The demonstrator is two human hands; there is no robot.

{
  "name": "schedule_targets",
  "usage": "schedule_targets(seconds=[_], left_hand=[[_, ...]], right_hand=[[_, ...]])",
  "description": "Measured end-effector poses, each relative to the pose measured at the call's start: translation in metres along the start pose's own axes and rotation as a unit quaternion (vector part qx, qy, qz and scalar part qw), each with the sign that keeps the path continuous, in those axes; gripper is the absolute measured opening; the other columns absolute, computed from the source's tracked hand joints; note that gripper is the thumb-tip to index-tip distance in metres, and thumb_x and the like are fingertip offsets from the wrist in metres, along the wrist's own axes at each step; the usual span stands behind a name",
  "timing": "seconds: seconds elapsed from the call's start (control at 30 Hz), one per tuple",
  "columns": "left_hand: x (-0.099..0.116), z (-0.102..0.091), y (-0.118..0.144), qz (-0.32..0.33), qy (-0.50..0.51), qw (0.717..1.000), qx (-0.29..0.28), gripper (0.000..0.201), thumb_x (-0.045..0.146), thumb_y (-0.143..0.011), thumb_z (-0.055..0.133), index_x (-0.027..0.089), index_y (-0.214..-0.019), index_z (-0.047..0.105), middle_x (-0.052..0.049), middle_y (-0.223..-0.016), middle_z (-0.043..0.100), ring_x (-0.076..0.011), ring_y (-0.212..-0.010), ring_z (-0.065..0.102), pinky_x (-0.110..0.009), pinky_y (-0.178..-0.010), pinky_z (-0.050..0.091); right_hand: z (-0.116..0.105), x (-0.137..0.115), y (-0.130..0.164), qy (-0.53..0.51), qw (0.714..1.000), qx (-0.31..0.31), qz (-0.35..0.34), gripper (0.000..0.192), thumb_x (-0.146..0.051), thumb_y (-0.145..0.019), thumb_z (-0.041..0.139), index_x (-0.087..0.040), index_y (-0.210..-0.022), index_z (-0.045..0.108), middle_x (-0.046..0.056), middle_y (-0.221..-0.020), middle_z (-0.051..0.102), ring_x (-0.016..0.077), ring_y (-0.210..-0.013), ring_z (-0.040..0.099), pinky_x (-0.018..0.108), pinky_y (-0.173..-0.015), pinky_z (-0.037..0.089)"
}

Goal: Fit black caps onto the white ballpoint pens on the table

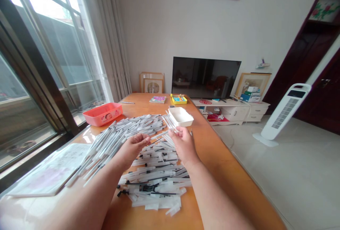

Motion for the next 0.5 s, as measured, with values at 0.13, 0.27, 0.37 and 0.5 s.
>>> schedule_targets(seconds=[0.13, 0.27, 0.37, 0.5], left_hand=[[-0.005, 0.003, -0.002, -0.014, -0.023, 0.999, -0.019, 0.04, 0.057, -0.08, 0.068, 0.017, -0.085, 0.069, 0.001, -0.072, 0.063, -0.0125, -0.061, 0.048, -0.026, -0.061, 0.038], [-0.015, -0.026, -0.013, 0.037, -0.1, 0.985, 0.133, 0.036, 0.051, -0.086, 0.06, 0.019, -0.1, 0.07, -0.004, -0.085, 0.071, -0.0191, -0.076, 0.061, -0.029, -0.071, 0.045], [-0.022, -0.051, -0.016, 0.026, -0.22, 0.949, 0.223, 0.03, 0.042, -0.09, 0.054, 0.02, -0.106, 0.069, -0.008, -0.097, 0.074, -0.0235, -0.091, 0.065, -0.032, -0.079, 0.046], [-0.023, -0.059, -0.016, -0.029, -0.405, 0.889, 0.21, 0.028, 0.037, -0.092, 0.049, 0.026, -0.103, 0.071, -0.01, -0.109, 0.074, -0.0298, -0.103, 0.063, -0.039, -0.085, 0.043]], right_hand=[[0.012, 0.0, 0.005, -0.156, 0.983, -0.07, 0.068, 0.04, -0.048, -0.072, 0.082, -0.017, -0.091, 0.066, 0.0, -0.075, 0.063, 0.0108, -0.06, 0.048, 0.024, -0.053, 0.035], [0.006, -0.007, 0.004, -0.148, 0.988, -0.046, 0.022, 0.038, -0.046, -0.072, 0.084, -0.018, -0.087, 0.064, -0.003, -0.069, 0.059, 0.0092, -0.058, 0.045, 0.023, -0.053, 0.034], [0.0, -0.01, 0.003, -0.109, 0.994, -0.015, -0.013, 0.038, -0.049, -0.073, 0.083, -0.018, -0.086, 0.064, -0.004, -0.068, 0.057, 0.0097, -0.058, 0.044, 0.023, -0.053, 0.034], [-0.008, -0.014, 0.002, -0.132, 0.991, 0.022, -0.029, 0.039, -0.05, -0.074, 0.082, -0.019, -0.085, 0.061, -0.004, -0.066, 0.055, 0.0093, -0.056, 0.042, 0.022, -0.05, 0.032]])
Point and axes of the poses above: each hand's wrist, its own y-axis away from the middle knuckle, its own z-axis out of the palm, x = y × z, the point moved 6 cm from there along -y, towards the middle knuckle
